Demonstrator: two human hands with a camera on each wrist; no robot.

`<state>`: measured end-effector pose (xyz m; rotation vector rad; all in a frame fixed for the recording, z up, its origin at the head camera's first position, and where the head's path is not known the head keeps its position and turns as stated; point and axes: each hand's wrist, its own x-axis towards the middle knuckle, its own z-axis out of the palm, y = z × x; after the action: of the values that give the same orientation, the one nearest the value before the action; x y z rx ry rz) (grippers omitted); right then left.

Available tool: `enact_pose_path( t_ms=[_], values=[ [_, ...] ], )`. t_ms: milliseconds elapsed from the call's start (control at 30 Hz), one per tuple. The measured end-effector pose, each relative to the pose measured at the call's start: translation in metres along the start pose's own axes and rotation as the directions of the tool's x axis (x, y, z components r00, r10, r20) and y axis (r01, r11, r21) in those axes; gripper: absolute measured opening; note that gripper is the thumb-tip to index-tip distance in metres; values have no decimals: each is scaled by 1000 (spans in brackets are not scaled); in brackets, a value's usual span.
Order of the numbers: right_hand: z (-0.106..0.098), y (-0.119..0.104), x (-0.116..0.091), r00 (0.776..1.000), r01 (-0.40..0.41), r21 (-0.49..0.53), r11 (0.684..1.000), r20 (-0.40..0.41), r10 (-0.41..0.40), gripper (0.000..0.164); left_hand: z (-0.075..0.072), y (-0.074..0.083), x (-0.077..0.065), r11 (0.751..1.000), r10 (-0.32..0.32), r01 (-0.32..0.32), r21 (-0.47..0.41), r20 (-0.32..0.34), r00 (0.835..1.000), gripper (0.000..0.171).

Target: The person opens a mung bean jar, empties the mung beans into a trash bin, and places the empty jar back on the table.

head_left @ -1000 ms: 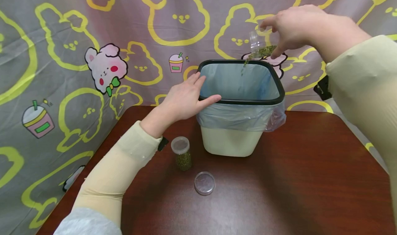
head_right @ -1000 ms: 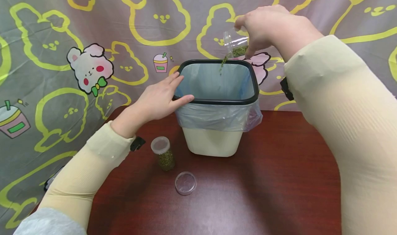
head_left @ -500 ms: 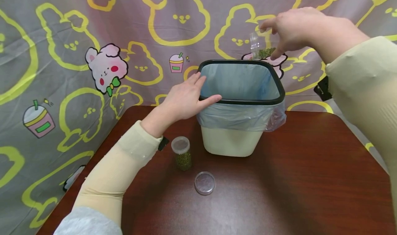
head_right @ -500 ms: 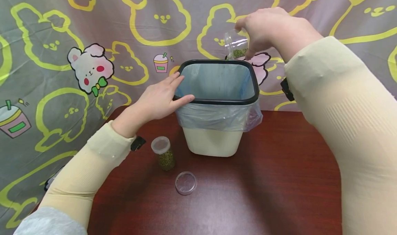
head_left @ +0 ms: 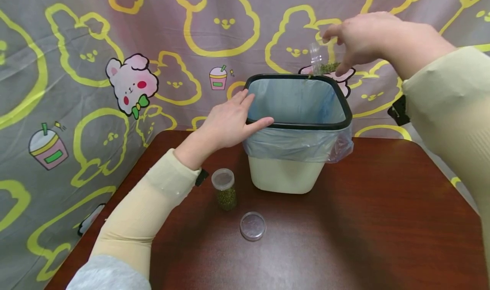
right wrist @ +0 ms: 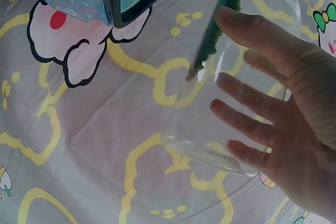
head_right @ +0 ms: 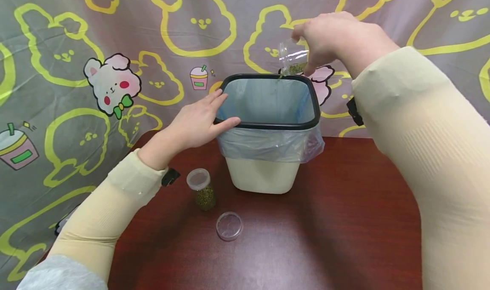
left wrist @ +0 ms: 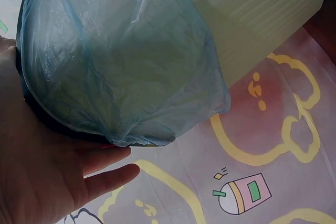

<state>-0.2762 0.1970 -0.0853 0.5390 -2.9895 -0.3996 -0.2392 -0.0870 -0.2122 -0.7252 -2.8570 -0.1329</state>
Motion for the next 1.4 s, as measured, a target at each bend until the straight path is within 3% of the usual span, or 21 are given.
enact_pose_path(
  t_ms=[667, 900, 1100, 1400],
  values=[
    [3, 0, 2, 1000, -1, 4, 1000, 10, 1, 92, -2, 0, 0, 1000, -6, 6, 5, -3, 1000, 97],
    [-3, 0, -1, 997, 18, -35, 999, -69, -20, 91, -1, 0, -1, 1000, -6, 6, 4, 5, 1000, 97],
    [-2, -1, 1, 996, 50, -86, 995, -68, -56, 86, 0, 0, 0, 1000, -4, 4, 4, 0, 1000, 97],
    [0, 0, 4, 995, 59, -79, 995, -71, -64, 83, -1, 0, 0, 1000, -5, 5, 0, 2, 1000, 97]
  ],
)
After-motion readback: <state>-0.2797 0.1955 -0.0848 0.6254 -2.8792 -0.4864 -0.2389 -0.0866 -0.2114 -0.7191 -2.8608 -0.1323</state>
